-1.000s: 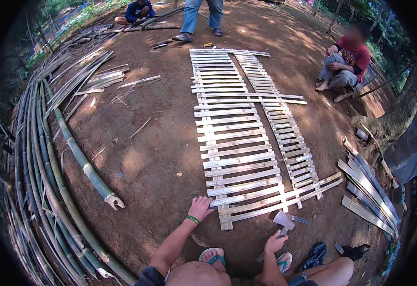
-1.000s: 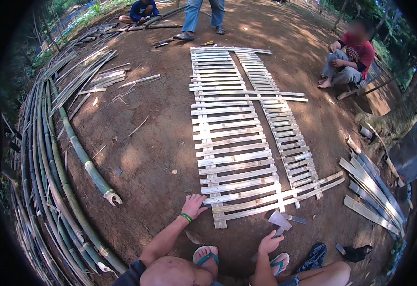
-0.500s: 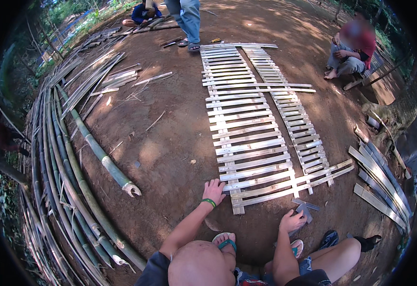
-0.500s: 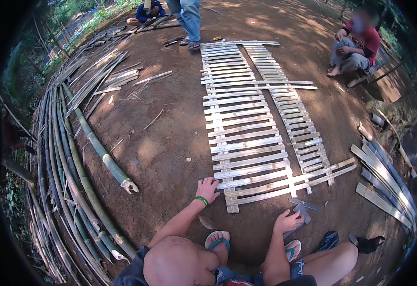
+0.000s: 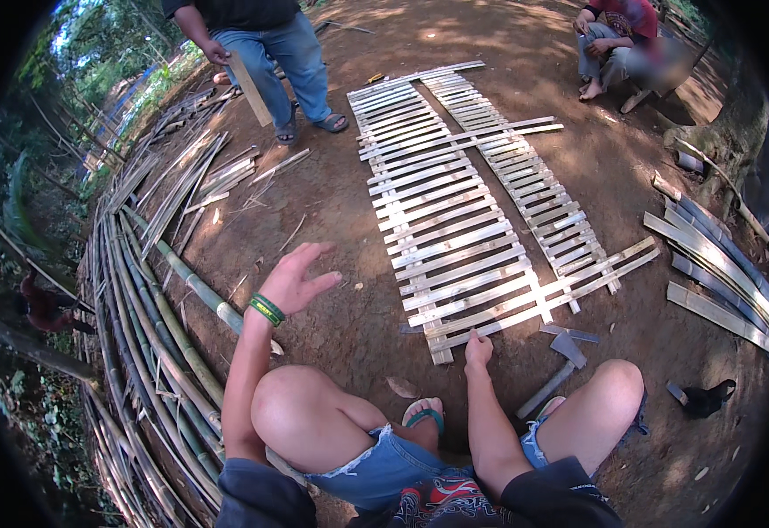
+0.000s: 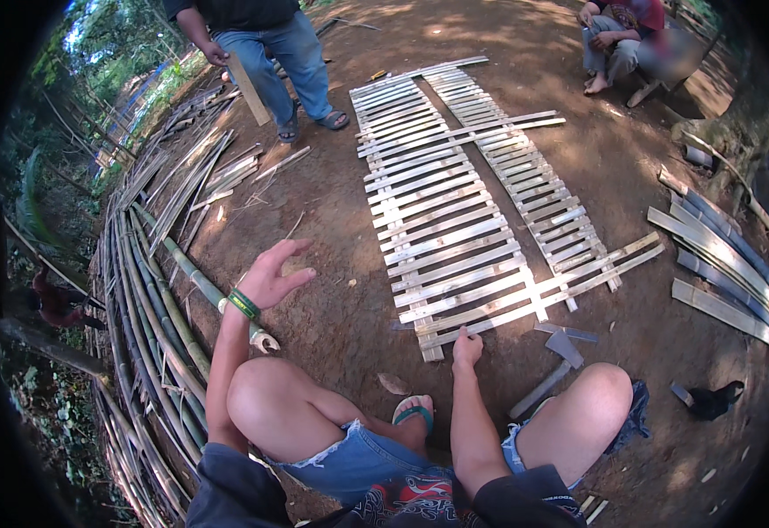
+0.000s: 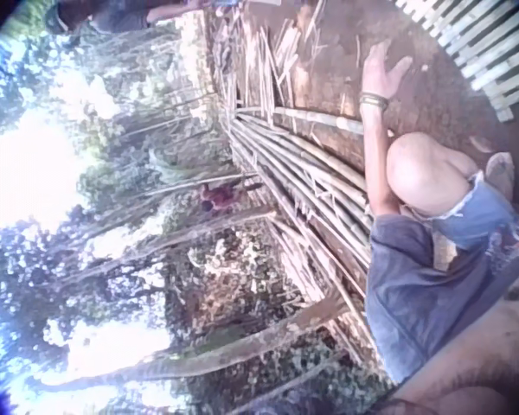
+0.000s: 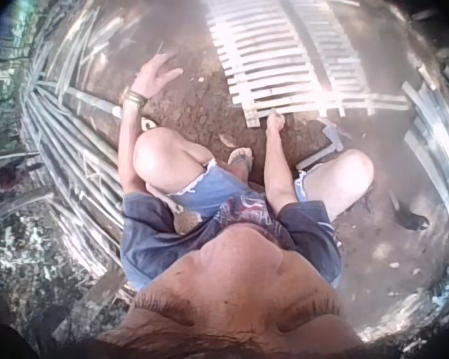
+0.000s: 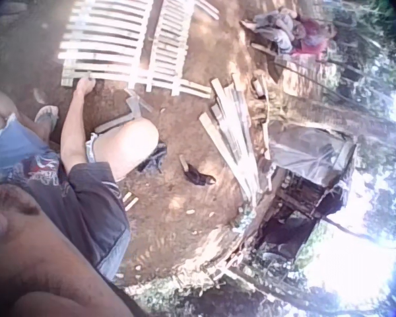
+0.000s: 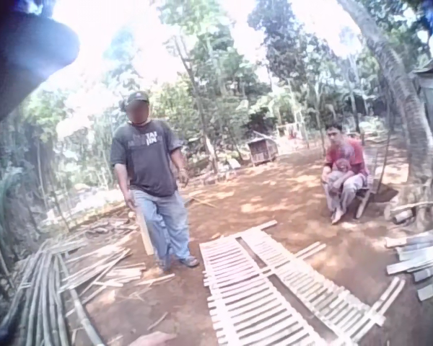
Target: The person sits on the ground and uses a machete to hammer nails into a bamboo lattice structure. They align bamboo slats and secure them to the frame, occasionally adjusting the position of the structure. The person also lifts and flips the lattice to work on different sections.
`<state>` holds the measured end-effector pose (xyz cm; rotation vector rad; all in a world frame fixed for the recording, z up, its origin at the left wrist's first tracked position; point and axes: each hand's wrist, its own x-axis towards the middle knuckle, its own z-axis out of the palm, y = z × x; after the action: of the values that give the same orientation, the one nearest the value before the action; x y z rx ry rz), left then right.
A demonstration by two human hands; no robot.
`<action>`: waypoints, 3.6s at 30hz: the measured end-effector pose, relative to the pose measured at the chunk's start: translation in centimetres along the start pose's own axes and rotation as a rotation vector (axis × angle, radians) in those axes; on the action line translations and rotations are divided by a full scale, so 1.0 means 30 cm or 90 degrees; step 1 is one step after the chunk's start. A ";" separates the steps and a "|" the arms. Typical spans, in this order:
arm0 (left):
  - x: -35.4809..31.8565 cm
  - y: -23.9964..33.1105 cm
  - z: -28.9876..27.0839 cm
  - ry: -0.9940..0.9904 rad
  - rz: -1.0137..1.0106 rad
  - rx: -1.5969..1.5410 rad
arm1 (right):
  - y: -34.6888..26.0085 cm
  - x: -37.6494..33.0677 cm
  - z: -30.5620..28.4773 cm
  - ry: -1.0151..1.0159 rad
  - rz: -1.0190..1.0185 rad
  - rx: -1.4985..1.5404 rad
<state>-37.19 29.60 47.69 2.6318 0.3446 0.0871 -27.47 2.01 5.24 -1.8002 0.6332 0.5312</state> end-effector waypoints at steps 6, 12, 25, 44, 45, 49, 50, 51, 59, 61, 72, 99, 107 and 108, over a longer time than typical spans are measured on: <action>-0.121 0.394 -0.247 0.069 0.133 0.117 | -0.023 0.013 0.013 -0.100 0.136 0.186; -0.230 0.522 -0.126 -0.015 0.109 0.021 | -0.047 -0.052 0.003 -0.091 0.067 0.184; -0.145 0.078 -0.100 0.149 -0.073 -0.367 | -0.081 0.034 -0.030 -0.097 0.059 0.230; 0.060 -0.510 1.394 0.179 -0.362 -0.306 | -0.117 -0.003 -0.088 -0.164 0.100 0.234; 0.072 -0.498 1.406 0.179 -0.369 -0.366 | -0.119 -0.006 -0.085 -0.163 0.101 0.231; 0.086 -0.461 1.439 0.246 -0.353 -0.367 | -0.121 -0.013 -0.078 -0.175 0.087 0.227; 0.090 -0.441 1.446 0.254 -0.368 -0.419 | -0.116 -0.004 -0.086 -0.170 0.087 0.217; 0.090 -0.422 1.452 0.261 -0.383 -0.471 | -0.110 0.007 -0.092 -0.165 0.087 0.206; 0.082 -0.514 1.497 0.298 -0.385 -0.594 | -0.119 -0.020 -0.077 -0.195 0.072 0.180; 0.045 -0.608 1.490 0.386 -0.386 -0.813 | -0.116 -0.050 -0.029 -0.230 0.075 0.159; 0.035 -0.392 1.451 0.297 -0.472 -0.703 | -0.073 0.019 -0.084 -0.213 0.039 0.092; 0.005 -0.407 1.340 0.288 -0.348 -0.208 | -0.070 0.049 -0.392 0.378 -0.434 -0.437; 0.001 -0.453 1.304 0.122 -0.287 -0.094 | 0.064 0.127 -0.695 0.398 -0.139 -0.585; 0.006 -0.452 1.305 0.124 -0.286 -0.109 | 0.086 0.150 -0.711 0.399 -0.121 -0.564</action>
<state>-35.31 23.41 6.75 2.3206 0.9410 0.2120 -24.71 -19.70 6.90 -2.8851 0.6792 0.0826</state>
